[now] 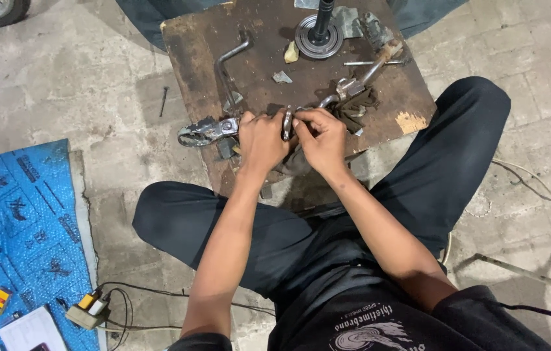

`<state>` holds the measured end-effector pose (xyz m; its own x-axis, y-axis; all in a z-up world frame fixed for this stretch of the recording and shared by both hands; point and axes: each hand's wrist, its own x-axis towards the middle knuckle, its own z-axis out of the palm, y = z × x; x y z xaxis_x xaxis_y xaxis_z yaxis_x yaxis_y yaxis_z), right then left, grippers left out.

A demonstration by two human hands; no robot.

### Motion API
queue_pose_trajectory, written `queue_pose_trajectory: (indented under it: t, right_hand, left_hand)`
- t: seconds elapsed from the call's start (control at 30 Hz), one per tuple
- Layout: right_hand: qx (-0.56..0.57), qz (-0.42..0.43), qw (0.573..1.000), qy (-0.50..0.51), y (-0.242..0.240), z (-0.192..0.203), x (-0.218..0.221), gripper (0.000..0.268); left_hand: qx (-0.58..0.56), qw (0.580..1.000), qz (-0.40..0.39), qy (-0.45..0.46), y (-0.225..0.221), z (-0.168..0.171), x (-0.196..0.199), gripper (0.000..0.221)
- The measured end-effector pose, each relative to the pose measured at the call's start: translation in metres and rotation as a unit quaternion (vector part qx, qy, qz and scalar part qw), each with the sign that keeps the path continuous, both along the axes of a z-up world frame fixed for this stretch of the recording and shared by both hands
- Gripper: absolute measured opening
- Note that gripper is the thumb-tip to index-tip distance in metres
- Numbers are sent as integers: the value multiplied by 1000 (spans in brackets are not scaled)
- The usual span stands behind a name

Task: Fitting a small spring into a mechanical lever assembly on a wooden block.

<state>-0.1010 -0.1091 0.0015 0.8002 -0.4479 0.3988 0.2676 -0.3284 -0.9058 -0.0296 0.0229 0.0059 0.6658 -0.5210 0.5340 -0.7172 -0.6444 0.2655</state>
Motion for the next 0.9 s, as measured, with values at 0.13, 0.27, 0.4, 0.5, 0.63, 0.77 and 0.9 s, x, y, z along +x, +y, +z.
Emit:
queue_pose_trajectory:
  t: [0.13, 0.27, 0.4, 0.5, 0.63, 0.77, 0.9]
  right_hand:
    - [1, 3, 1000, -4, 5, 13, -3, 15]
    - [-32, -19, 999, -8, 7, 15, -6, 15]
    - [-79, -35, 996, 1, 4, 3, -5, 16]
    - [-68, -36, 997, -13, 13, 21, -9, 17]
    - [-92, -42, 995, -8, 7, 14, -9, 16]
    - [-77, -22, 997, -3, 8, 24, -9, 16]
    - [-46, -6, 999, -9, 8, 26, -8, 18]
  left_hand:
    - [-5, 1000, -5, 4, 1, -3, 3, 38]
    - [1, 1000, -13, 8, 1, -1, 1, 42]
    - [4, 1000, -3, 0, 1, -6, 3, 40]
    - [14, 1000, -18, 4, 3, -24, 12, 47]
    - [4, 1000, -8, 3, 1, -5, 2, 41]
    - [14, 1000, -4, 4, 2, -8, 4, 42]
    - [5, 1000, -13, 6, 2, 5, -1, 37]
